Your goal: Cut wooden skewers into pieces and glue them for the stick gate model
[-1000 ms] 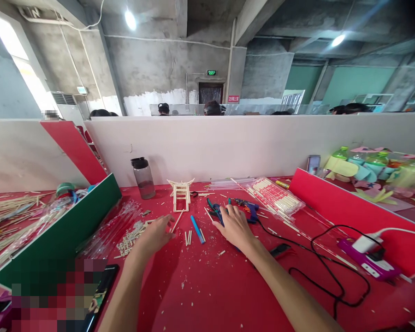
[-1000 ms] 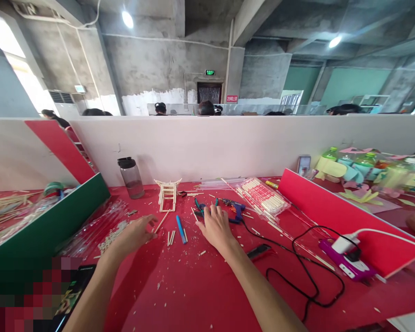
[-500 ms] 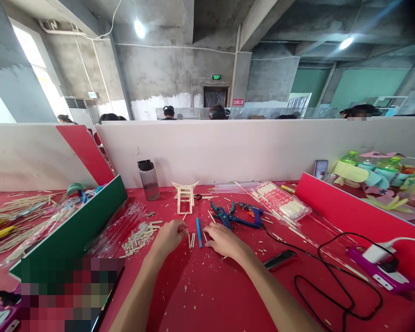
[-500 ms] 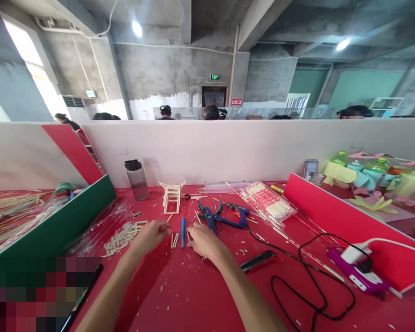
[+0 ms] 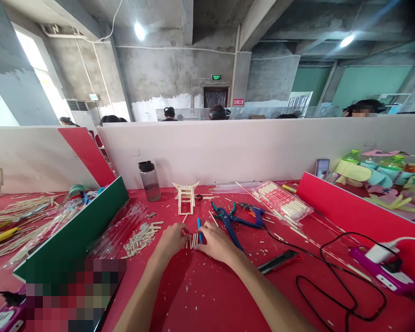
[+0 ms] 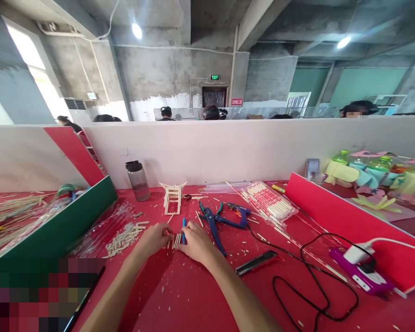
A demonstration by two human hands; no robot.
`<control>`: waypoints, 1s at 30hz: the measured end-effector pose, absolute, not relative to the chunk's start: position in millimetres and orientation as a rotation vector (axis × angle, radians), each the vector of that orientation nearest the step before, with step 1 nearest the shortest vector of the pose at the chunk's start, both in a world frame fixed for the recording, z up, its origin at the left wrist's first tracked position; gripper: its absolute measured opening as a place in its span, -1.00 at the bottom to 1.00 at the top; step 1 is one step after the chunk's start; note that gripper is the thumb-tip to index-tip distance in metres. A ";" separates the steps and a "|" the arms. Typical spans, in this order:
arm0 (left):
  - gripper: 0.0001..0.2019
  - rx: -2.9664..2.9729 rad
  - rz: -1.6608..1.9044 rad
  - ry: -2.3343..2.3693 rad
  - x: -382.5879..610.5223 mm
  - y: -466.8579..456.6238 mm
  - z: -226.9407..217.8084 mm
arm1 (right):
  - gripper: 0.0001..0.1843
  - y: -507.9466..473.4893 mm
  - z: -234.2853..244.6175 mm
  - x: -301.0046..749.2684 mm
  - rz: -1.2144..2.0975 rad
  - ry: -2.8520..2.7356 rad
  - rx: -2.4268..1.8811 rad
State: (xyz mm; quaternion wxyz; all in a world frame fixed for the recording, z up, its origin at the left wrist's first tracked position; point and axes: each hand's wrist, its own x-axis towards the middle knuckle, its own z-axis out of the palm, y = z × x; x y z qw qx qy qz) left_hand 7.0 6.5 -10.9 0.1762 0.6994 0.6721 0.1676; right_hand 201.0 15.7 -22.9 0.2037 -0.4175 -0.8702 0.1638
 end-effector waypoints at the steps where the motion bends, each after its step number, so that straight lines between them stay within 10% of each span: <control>1: -0.86 1.978 0.461 1.907 7.3 7.0 -11.3 | -0.52 15.7 -23.9 201.3 0.452 -2.430 -1.164; 23: -0.51 2.237 0.320 1.577 -4.3 0.3 -6.3 | -0.61 12.1 -26.0 199.6 0.491 -2.427 -1.138; 30: -0.72 2.274 0.400 1.465 5.3 -0.3 -7.0 | -0.66 16.2 -27.8 200.6 0.546 -2.421 -1.121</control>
